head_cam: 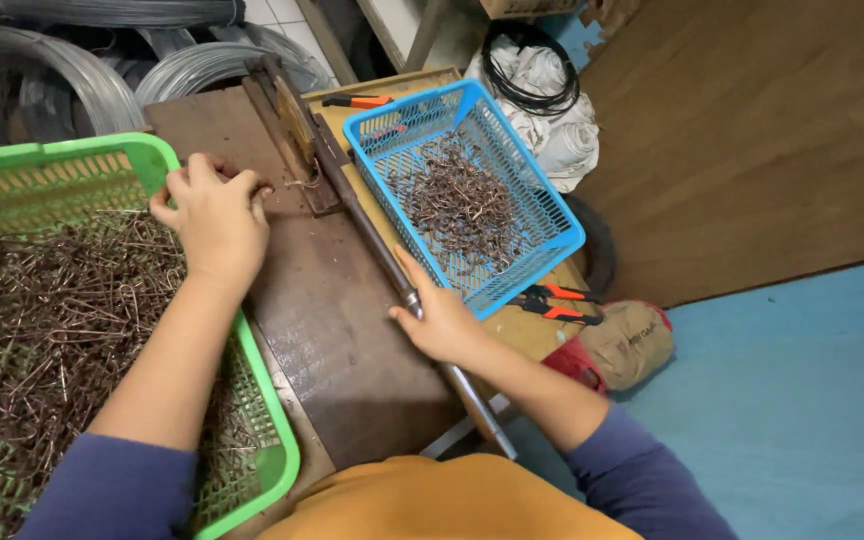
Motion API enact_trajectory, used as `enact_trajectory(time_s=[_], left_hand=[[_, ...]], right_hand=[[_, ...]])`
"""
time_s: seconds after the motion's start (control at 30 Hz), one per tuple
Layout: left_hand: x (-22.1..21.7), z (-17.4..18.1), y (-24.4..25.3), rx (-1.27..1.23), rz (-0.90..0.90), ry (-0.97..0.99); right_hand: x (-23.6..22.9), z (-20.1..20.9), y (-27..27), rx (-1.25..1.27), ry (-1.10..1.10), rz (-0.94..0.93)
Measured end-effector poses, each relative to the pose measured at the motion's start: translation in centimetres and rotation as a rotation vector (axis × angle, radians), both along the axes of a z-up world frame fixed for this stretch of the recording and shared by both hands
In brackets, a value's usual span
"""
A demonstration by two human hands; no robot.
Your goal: Manually bending small metal hooks using a lever-operated jig on a workbench.
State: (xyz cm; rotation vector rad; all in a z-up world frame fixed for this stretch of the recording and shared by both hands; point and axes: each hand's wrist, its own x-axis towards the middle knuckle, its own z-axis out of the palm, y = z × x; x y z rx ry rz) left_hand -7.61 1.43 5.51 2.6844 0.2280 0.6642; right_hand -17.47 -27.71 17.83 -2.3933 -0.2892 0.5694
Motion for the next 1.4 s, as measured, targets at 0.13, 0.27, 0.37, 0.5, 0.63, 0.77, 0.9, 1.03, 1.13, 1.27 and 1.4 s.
enact_trajectory(time_s=[0.13, 0.27, 0.37, 0.5, 0.63, 0.77, 0.9, 1.03, 1.13, 1.27, 1.4], left_hand=[[-1.4, 1.3, -0.5, -0.027, -0.003, -0.056], [-2.7, 2.5, -1.0, 0.013, -0.010, -0.093], [-3.1, 2.6, -1.2, 0.032, -0.015, -0.121], [-3.5, 4.6, 0.2, 0.235, -0.057, -0.047], [-4.2, 14.9, 0.0, 0.383, -0.190, 1.023], [-3.1, 17.0, -1.3, 0.052, -0.349, 1.019], [0.2, 14.3, -4.1, -0.590, -0.668, 0.273], [-2.5, 16.2, -4.4, -0.698, -0.281, 0.519], [-3.9, 13.9, -2.9, -0.606, -0.170, 0.428], [-8.6, 12.9, -2.0, -0.390, 0.011, 0.431], [-12.8, 11.9, -1.6, -0.268, 0.048, 0.297]], right_hand=[[0.1, -5.0, -0.4, 0.030, -0.041, -0.033], [0.6, -6.7, -0.8, 0.049, -0.068, -0.068], [0.5, -6.4, -0.7, 0.046, -0.078, -0.084], [1.2, -9.3, -1.5, 0.052, -0.166, -0.039], [1.3, -9.4, -1.7, 0.074, -0.176, -0.050], [1.1, -9.2, -1.4, 0.076, -0.164, -0.037], [1.2, -8.9, -1.4, 0.083, -0.180, -0.026], [1.1, -9.7, -1.9, 0.114, -0.193, -0.006], [1.5, -10.2, -1.9, 0.123, -0.210, -0.011], [1.2, -9.8, -1.9, 0.063, -0.172, -0.018], [1.0, -8.1, -1.3, -0.031, -0.061, -0.076]])
